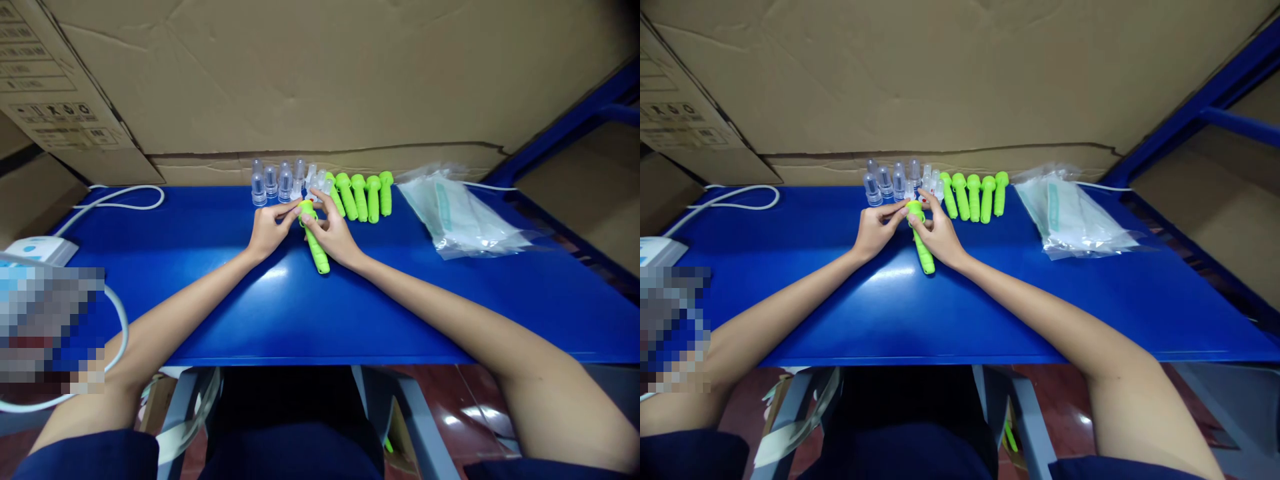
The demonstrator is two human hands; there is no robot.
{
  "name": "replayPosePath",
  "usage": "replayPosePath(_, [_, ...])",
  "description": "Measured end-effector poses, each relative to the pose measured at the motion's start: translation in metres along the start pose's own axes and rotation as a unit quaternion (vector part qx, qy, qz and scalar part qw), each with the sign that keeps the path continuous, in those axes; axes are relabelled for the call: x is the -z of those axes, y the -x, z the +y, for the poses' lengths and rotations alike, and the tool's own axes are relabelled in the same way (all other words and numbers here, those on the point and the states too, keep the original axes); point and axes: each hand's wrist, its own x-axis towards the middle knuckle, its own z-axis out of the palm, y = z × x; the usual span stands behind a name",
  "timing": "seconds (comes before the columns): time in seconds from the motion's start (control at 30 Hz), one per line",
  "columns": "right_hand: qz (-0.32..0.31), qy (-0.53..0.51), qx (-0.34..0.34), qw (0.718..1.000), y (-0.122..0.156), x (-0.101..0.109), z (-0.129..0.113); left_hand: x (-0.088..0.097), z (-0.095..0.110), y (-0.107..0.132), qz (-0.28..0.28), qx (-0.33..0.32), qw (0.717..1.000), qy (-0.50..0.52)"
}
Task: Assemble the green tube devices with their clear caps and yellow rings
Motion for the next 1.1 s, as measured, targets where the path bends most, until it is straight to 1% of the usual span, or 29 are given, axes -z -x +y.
replayPosePath(0.07, [-0.019,-0.005,0.002,1.0,-0.001,0.001,0.001,0.001,0.0,0.0,-0.001,-0.015,1.0,-0.017])
replayPosePath(0.13, [-0.025,-0.012,0.0,1.0,-0.002,0.001,0.002,0.002,-0.001,-0.001,-0.002,-0.024,0.999,-0.029])
replayPosePath(0.27, [-0.012,-0.019,0.004,1.0,-0.001,0.0,-0.001,0.002,-0.002,-0.001,-0.011,-0.039,0.998,-0.039])
replayPosePath(0.43, [0.004,-0.028,0.009,1.0,0.0,-0.002,-0.002,0.001,0.003,0.001,-0.022,-0.044,0.996,-0.071])
replayPosePath(0.53, [0.012,-0.015,0.002,1.0,0.0,-0.002,0.001,0.0,0.006,0.003,-0.026,-0.043,0.994,-0.102])
replayPosePath(0.63, [0.033,0.004,0.001,0.999,-0.001,-0.002,0.005,-0.002,0.008,0.004,-0.037,-0.038,0.991,-0.125])
replayPosePath(0.8, [0.051,0.033,-0.005,0.998,-0.001,-0.002,0.008,-0.003,0.008,0.008,-0.041,-0.052,0.987,-0.148])
replayPosePath(0.93, [0.06,0.056,0.003,0.997,0.0,-0.002,0.006,-0.003,0.008,0.011,-0.041,-0.049,0.99,-0.13])
replayPosePath(1.1, [0.073,0.062,0.006,0.995,0.002,-0.002,0.002,-0.006,0.01,0.015,-0.036,-0.013,0.995,-0.089])
